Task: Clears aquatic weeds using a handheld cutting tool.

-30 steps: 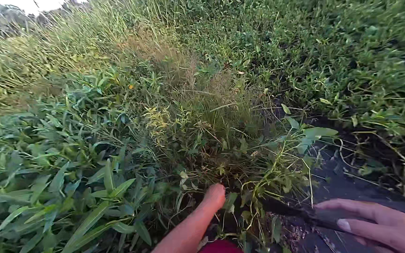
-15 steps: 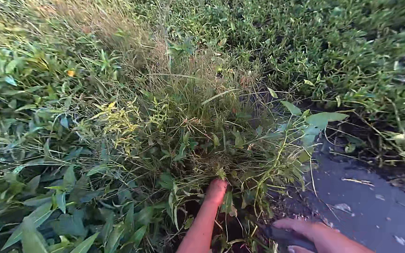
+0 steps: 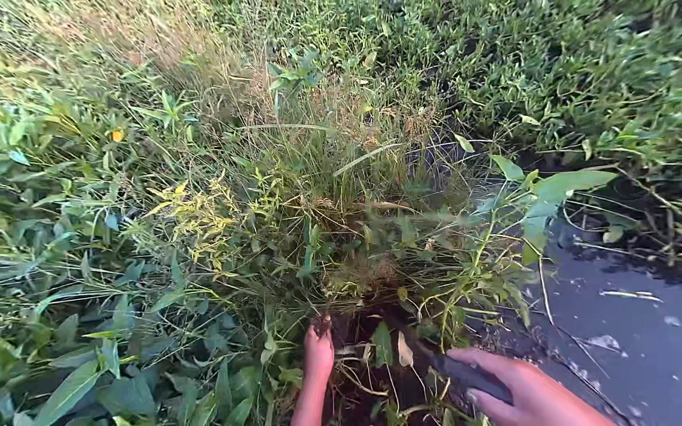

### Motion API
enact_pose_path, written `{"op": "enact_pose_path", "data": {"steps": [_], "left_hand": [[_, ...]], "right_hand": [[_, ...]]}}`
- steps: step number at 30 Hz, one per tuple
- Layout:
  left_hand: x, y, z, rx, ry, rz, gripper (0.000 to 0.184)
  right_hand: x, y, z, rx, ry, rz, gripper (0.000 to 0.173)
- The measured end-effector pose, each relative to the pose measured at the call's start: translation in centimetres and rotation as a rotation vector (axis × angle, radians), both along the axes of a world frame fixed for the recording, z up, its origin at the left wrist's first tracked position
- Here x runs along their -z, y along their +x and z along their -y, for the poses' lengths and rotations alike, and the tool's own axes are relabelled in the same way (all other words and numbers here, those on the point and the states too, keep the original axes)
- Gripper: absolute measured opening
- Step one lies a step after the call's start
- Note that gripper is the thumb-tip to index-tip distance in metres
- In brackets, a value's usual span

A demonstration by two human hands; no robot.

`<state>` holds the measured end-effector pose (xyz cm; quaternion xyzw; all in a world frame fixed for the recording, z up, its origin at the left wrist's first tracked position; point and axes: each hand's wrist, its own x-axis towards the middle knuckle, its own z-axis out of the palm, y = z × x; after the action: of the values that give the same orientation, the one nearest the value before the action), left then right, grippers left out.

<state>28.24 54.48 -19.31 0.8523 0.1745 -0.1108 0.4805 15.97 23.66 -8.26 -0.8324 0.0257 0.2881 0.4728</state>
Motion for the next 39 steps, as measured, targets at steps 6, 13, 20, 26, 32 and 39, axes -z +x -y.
{"op": "enact_pose_path", "data": {"steps": [6, 13, 20, 26, 32, 39], "left_hand": [[0.8, -1.2, 3.6, 0.41, 0.446, -0.331, 0.035], [6.7, 2.3, 8.3, 0.519, 0.604, -0.171, 0.051], [8.0, 3.2, 7.5, 0.296, 0.492, -0.115, 0.028], [9.1, 2.8, 6.3, 0.148, 0.354, -0.01, 0.024], [9.2, 2.3, 6.0, 0.058, 0.228, 0.017, 0.027], [8.5, 2.1, 5.7, -0.165, 0.011, 0.122, 0.032]], "right_hand": [[3.5, -0.1, -2.8, 0.102, -0.164, -0.083, 0.054], [3.0, -1.8, -2.7, -0.116, -0.29, -0.098, 0.052], [4.0, -1.6, -4.3, -0.121, -0.333, -0.069, 0.05], [6.3, 2.1, -5.7, -0.193, -0.372, -0.162, 0.056], [6.1, -0.5, -4.6, -0.199, -0.299, -0.12, 0.054], [11.1, 0.8, -5.6, -0.165, -0.301, -0.121, 0.062]]}}
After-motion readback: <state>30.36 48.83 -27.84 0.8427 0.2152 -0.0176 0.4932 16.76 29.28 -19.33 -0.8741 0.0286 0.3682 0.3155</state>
